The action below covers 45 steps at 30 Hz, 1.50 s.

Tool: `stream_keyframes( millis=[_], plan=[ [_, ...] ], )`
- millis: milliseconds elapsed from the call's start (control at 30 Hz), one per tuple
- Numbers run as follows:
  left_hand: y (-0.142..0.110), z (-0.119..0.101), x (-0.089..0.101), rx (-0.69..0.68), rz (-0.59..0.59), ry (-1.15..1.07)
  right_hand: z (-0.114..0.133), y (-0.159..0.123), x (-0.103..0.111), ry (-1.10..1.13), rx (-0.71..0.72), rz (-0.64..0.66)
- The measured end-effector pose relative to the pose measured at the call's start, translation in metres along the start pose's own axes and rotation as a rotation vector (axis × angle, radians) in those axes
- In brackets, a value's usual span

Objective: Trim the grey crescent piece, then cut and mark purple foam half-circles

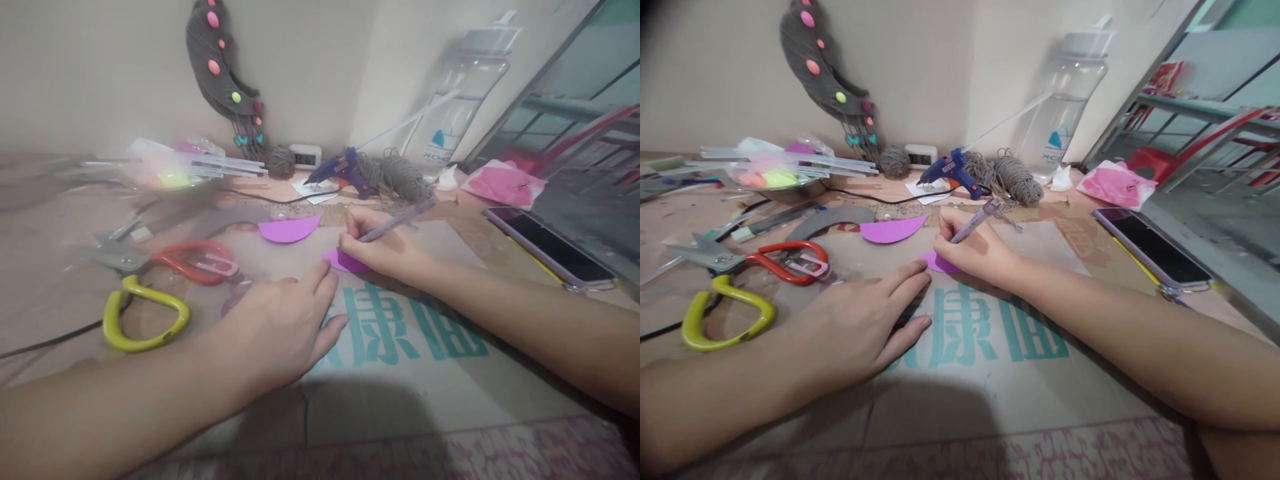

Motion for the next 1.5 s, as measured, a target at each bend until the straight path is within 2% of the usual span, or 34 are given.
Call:
stream_keyframes(
  millis=[333, 500, 533, 700, 933, 1500],
  plan=[
    [0.001, 0.0, 0.001, 0.01, 0.011, -0.01, -0.003, 0.0, -0.006, 0.07, 0.008, 0.05],
    [0.001, 0.0, 0.001, 0.007, 0.0, 0.0, -0.002, -0.001, 0.009, 0.094, 0.026, -0.139],
    [0.001, 0.0, 0.001, 0.009, 0.001, 0.003, -0.002, -0.001, 0.009, 0.105, 0.031, -0.144],
    [0.001, -0.001, 0.001, 0.002, -0.004, -0.008, 0.002, -0.002, -0.007, 0.108, 0.007, 0.027],
    [0.001, 0.0, 0.001, 0.01, 0.014, -0.013, 0.008, -0.005, -0.003, 0.059, -0.027, 0.037],
    [0.0, -0.002, 0.002, -0.012, -0.029, 0.0, 0.007, -0.002, -0.014, 0.126, 0.01, 0.093]
  ],
)
Point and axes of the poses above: each hand's wrist, its own y-axis towards the middle knuckle, its own x-axis out of the back of the hand, z = x × y, the point moved 9 cm from there along y, towards the middle knuckle, and after that the axes turned 13 degrees about -y, right-handed, at the moved point
